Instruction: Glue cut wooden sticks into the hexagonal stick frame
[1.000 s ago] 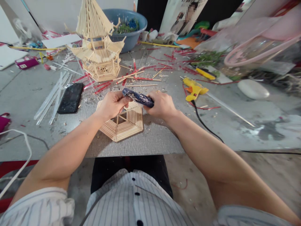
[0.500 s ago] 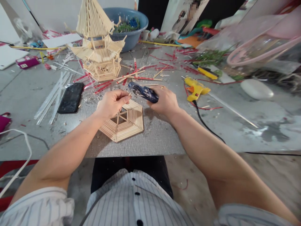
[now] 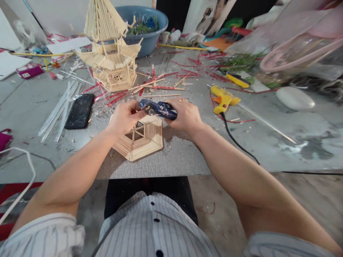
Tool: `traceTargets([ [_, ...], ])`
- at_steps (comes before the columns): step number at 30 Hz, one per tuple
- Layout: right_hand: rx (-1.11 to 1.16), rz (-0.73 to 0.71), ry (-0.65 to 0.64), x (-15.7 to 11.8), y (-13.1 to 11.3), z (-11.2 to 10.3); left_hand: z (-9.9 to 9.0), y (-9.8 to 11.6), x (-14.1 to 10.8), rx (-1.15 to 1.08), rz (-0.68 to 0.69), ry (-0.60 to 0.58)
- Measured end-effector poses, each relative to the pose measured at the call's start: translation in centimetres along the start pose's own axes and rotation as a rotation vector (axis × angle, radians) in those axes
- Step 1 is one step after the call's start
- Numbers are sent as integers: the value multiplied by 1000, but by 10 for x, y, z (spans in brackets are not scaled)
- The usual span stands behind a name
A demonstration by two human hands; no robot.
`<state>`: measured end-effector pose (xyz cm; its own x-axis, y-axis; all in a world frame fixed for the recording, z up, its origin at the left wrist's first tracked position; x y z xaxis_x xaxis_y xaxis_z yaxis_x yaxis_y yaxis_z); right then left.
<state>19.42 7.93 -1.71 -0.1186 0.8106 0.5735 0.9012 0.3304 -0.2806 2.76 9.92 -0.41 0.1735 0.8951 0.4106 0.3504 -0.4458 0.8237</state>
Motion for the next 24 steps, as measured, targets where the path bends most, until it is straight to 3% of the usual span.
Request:
traceTargets([
  [5, -5, -5, 0, -1, -1, 0, -3, 7, -1, 33, 25, 57],
  [24, -35, 19, -37, -1, -3, -1, -1, 6, -1, 32, 5, 43],
])
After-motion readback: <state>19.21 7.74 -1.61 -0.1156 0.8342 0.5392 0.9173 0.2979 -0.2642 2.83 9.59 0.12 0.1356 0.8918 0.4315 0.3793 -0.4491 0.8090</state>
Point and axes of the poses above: each hand's wrist, its own x-axis towards the middle knuckle, its own z-axis out of the palm, y = z × x, the point moved 9 cm from there along x, towards the middle knuckle, and after that the axes turned 13 degrees about y, right-handed, at the moved point
